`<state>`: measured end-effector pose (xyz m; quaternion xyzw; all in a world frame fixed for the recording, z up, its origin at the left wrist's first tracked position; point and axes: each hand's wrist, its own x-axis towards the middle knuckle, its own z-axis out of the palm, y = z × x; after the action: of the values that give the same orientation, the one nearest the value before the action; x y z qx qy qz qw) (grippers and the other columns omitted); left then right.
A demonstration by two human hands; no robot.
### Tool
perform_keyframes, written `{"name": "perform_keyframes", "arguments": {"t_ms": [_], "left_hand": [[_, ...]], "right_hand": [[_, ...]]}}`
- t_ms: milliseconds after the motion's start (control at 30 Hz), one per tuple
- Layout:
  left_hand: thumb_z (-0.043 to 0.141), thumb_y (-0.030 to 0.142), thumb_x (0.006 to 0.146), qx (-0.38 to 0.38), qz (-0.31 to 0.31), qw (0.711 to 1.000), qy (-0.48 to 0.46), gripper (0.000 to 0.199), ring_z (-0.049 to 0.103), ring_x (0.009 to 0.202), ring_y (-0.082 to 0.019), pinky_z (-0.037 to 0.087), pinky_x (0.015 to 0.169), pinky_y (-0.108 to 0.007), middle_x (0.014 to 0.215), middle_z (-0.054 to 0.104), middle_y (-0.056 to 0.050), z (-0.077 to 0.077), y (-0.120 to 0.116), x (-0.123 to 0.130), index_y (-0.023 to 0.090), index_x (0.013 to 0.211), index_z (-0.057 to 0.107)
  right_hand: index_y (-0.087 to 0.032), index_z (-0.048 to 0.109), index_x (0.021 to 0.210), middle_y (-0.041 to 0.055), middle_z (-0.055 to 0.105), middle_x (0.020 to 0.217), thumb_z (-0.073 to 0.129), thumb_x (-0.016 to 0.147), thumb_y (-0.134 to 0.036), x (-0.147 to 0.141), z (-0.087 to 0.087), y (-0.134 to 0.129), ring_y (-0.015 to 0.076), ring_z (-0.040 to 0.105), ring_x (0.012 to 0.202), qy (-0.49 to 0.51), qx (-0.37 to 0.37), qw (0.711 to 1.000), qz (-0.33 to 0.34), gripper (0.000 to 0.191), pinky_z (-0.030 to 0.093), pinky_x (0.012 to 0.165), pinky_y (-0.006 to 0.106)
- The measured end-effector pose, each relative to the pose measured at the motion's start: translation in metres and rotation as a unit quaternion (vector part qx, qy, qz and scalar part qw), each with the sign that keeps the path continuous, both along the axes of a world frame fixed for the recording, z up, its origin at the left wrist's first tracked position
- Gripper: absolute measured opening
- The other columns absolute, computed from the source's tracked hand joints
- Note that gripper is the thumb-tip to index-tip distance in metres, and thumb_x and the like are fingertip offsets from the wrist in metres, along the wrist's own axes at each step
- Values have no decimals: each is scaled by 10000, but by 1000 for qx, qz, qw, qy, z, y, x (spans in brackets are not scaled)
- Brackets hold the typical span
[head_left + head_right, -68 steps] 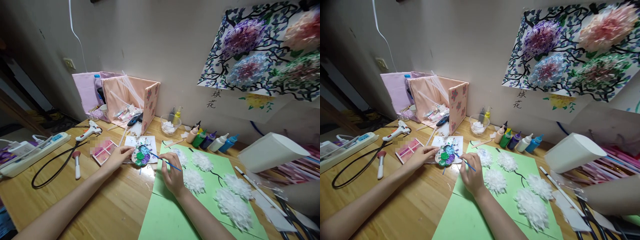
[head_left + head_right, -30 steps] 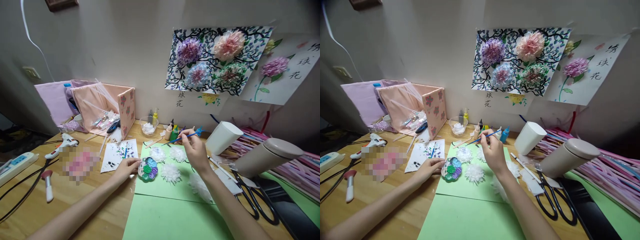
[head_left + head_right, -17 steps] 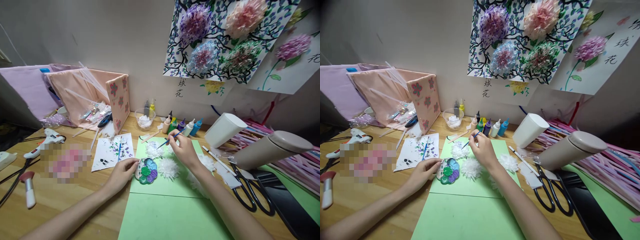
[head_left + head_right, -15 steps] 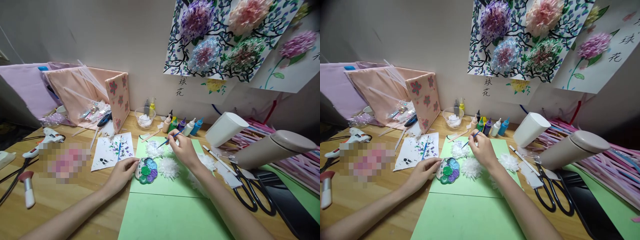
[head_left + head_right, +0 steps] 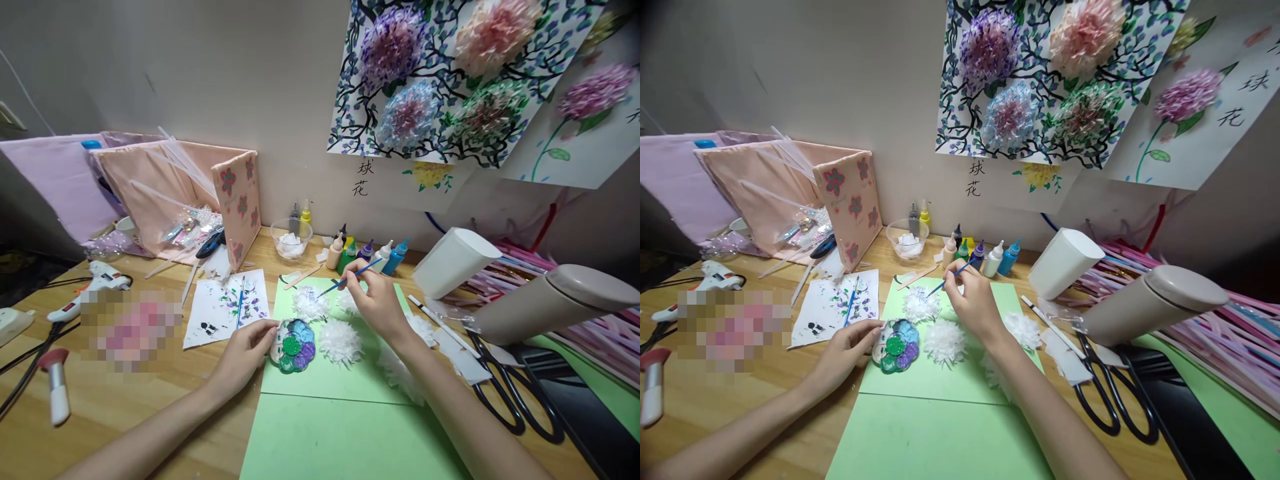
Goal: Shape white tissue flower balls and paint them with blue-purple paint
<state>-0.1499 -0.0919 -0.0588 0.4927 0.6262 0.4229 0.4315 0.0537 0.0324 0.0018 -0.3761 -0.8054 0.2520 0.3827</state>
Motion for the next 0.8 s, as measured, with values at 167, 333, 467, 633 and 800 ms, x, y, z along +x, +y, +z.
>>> {"name": "perform_keyframes", "arguments": {"t_ms": [167,333,467,633,800], "left_hand": [[497,389,799,-3,6,1000,-27,341,582,859,-195,468,735,-276,950,649,-60,0,1,0,165,1026,615],[512,403,788,0,18,999,-41,316,586,821,-185,479,704,-268,889,644,-49,0,1,1,161,958,622],[528,403,780,-3,29,997,-72,339,595,815,-182,488,697,-270,891,649,-55,0,1,0,154,995,612],[567,400,752,10,64,990,-123,347,609,808,-168,503,698,-258,906,657,-45,-2,2,-2,157,997,608],[568,402,752,15,101,984,-145,336,612,683,-122,518,658,-231,806,667,-11,-1,2,-2,158,981,600]], "right_hand": [[-179,511,694,11,564,740,393,861,-225,0,1,1,129,544,649,-10,-4,1000,3,209,385,576,226],[-179,514,716,9,568,737,396,862,-223,0,-2,2,131,555,668,9,1,1000,1,193,397,602,224],[-179,517,702,12,568,741,406,861,-236,1,-4,4,136,552,665,1,-7,1000,0,202,401,611,233],[-189,498,793,5,547,757,383,883,-267,4,7,-3,133,568,684,94,-43,994,22,166,425,637,245],[-183,513,767,11,548,727,396,867,-209,0,17,-21,139,538,697,18,24,993,117,156,406,661,256]]}}
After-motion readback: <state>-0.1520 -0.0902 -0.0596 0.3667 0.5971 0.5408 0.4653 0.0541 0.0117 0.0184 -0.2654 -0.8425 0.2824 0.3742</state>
